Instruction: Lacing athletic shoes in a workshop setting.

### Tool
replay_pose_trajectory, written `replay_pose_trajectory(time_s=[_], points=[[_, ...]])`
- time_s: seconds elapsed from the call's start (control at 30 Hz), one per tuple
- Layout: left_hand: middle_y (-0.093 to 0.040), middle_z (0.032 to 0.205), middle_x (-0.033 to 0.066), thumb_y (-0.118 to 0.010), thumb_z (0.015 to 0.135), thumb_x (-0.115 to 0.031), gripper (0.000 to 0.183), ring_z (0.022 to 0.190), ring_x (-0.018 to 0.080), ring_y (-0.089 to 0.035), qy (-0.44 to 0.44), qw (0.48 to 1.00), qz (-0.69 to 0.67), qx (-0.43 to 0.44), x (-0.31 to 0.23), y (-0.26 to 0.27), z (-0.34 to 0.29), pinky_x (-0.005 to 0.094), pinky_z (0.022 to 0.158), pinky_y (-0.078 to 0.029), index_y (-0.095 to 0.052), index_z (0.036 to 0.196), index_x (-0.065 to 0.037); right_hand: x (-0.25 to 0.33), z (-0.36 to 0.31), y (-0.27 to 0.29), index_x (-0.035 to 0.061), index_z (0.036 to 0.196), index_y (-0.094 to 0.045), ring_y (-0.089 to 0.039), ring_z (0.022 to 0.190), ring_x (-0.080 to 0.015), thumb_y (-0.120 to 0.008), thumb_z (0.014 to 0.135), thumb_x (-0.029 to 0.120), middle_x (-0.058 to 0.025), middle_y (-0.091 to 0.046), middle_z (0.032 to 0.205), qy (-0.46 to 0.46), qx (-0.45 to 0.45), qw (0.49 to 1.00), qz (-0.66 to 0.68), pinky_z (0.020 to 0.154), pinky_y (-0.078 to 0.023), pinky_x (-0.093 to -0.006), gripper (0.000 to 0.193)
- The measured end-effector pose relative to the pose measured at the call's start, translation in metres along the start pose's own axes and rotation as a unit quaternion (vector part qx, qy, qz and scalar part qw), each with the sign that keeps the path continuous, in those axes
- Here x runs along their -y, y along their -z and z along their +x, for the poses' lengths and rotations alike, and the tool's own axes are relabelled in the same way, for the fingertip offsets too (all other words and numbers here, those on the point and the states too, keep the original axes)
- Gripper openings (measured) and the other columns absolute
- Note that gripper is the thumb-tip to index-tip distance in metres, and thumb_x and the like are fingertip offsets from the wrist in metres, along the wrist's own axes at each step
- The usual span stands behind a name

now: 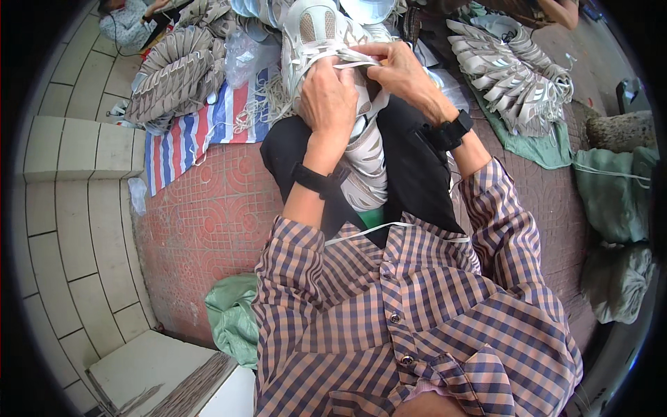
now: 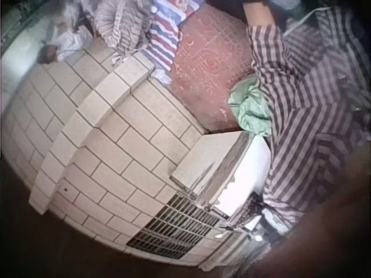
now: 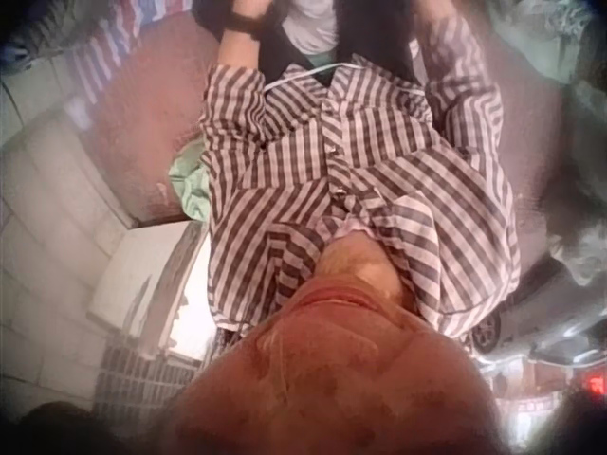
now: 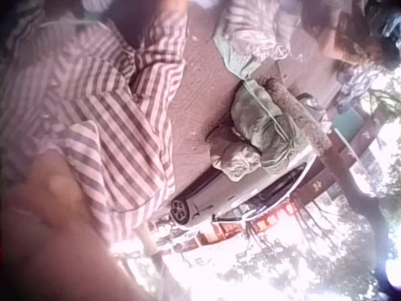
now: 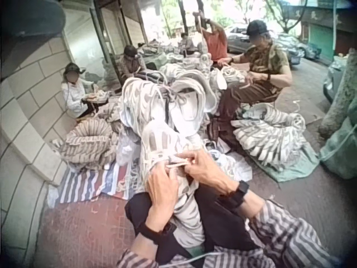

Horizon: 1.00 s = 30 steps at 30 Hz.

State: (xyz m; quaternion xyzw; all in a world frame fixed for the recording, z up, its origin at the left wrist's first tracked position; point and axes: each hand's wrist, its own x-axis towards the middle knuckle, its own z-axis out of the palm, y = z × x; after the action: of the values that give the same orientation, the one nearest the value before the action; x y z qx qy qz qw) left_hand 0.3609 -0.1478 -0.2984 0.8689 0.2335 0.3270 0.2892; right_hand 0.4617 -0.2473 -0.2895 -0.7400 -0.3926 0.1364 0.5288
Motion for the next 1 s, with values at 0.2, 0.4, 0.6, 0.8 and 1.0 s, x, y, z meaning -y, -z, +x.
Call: replay_pose_trajectory(time_s=[0.2,0.4,0.6,0.8,1.0], points=[[-0.061,0.077,0.0171,-0.048,0.084,-0.017,0.017,0.074,0.0386,-0.058,-0.024,0.987,0.149,-0.059,-0.022,-0.005,0.002,0.0476,0.063,-0.043,-0.057,0.083,-0.003,-0.006,-0.010,0.002,0.0022,0.107,-0.064,-0.059,0.070,-0.0146,-0.054,0.067,0.009,-0.0123,-0.065,0.078,0.015,-0.021,0.999,0.021,0.065,-0.047,-0.0297,0.042],[-0.049,0.066,0.0143,-0.052,0.078,-0.010,0.005,0.058,0.0353,-0.053,-0.158,0.962,0.074,0.208,-0.019,0.068,-0.086,0.0416,0.051,-0.042,-0.053,0.074,-0.006,-0.024,-0.029,0.048,0.0015,0.099,-0.062,-0.054,0.080,-0.0087,-0.057,0.082,0.005,-0.0017,-0.062,0.087,-0.002,-0.117,0.992,0.040,0.073,-0.043,-0.0223,0.018],[-0.049,0.068,0.0062,-0.059,0.071,-0.009,0.007,0.052,0.0236,-0.051,-0.177,0.904,-0.088,0.380,-0.050,0.128,-0.154,0.0338,0.044,-0.040,-0.052,0.071,-0.008,0.025,-0.064,0.024,-0.0008,0.106,-0.059,-0.055,0.064,-0.0066,-0.057,0.087,0.010,-0.0060,-0.064,0.091,0.002,0.010,0.998,0.063,0.058,-0.047,-0.0196,0.022],[-0.045,0.066,0.0050,-0.060,0.069,-0.008,0.010,0.050,0.0219,-0.051,-0.209,0.896,-0.085,0.383,-0.062,0.111,-0.151,0.0320,0.043,-0.040,-0.050,0.070,-0.009,0.036,-0.049,-0.029,0.0017,0.089,-0.059,-0.049,0.047,-0.0030,-0.058,0.088,0.023,-0.0038,-0.064,0.076,-0.248,0.204,0.869,0.377,0.043,-0.040,-0.0162,0.021],[-0.062,0.076,0.0057,-0.062,0.076,-0.010,0.018,0.060,0.0175,-0.060,-0.082,0.932,-0.114,0.334,-0.050,0.121,-0.102,0.0276,0.052,-0.046,-0.062,0.093,-0.008,0.029,-0.075,0.007,0.0046,0.084,-0.059,-0.045,0.046,-0.0032,-0.056,0.090,0.018,0.0019,-0.057,0.063,-0.184,0.220,0.907,0.309,0.044,-0.036,-0.0169,0.015]])
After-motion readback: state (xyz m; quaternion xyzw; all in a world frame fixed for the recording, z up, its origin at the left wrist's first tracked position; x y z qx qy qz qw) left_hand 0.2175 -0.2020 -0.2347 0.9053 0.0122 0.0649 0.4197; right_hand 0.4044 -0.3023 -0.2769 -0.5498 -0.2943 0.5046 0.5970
